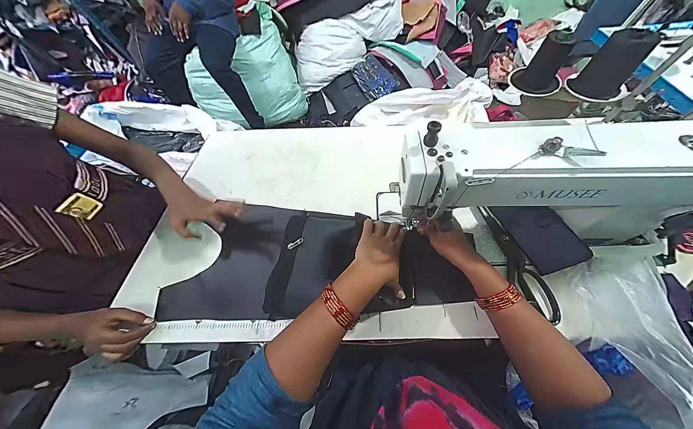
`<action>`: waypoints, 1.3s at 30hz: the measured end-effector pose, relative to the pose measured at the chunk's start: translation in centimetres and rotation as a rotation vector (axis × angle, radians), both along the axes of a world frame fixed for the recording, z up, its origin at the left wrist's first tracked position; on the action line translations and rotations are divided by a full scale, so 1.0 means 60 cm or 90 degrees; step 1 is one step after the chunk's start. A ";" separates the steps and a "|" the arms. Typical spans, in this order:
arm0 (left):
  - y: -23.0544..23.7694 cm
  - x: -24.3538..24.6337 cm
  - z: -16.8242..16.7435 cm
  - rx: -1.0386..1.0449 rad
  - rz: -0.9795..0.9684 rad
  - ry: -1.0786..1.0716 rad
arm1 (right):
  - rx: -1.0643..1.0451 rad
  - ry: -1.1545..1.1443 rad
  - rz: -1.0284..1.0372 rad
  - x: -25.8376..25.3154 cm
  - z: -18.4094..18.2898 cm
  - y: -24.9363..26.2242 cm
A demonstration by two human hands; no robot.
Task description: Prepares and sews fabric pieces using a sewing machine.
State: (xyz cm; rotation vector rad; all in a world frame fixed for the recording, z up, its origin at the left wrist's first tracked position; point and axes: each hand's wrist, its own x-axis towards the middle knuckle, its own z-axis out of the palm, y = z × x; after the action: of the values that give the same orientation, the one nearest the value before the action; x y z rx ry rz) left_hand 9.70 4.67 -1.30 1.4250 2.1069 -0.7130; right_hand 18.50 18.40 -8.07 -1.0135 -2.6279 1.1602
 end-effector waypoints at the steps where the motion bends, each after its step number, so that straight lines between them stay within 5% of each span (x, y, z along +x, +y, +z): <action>1: -0.001 0.000 0.000 0.001 0.003 -0.002 | -0.005 0.000 -0.002 -0.001 0.001 0.000; 29: 0.012 -0.028 -0.018 0.070 0.014 -0.008 | 0.029 -0.002 0.044 -0.014 0.006 0.025; 35: -0.001 -0.025 -0.028 0.111 -0.030 0.020 | 0.166 0.056 0.003 0.023 0.009 -0.013; 39: -0.022 -0.024 -0.025 0.163 -0.071 0.009 | 0.079 0.100 0.087 0.090 0.009 -0.055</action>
State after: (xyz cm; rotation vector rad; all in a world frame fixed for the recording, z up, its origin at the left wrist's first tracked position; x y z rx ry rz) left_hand 8.28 3.37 -2.78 1.6871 2.2056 -0.5087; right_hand 23.92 15.08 -7.54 -0.7000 -2.6395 1.0392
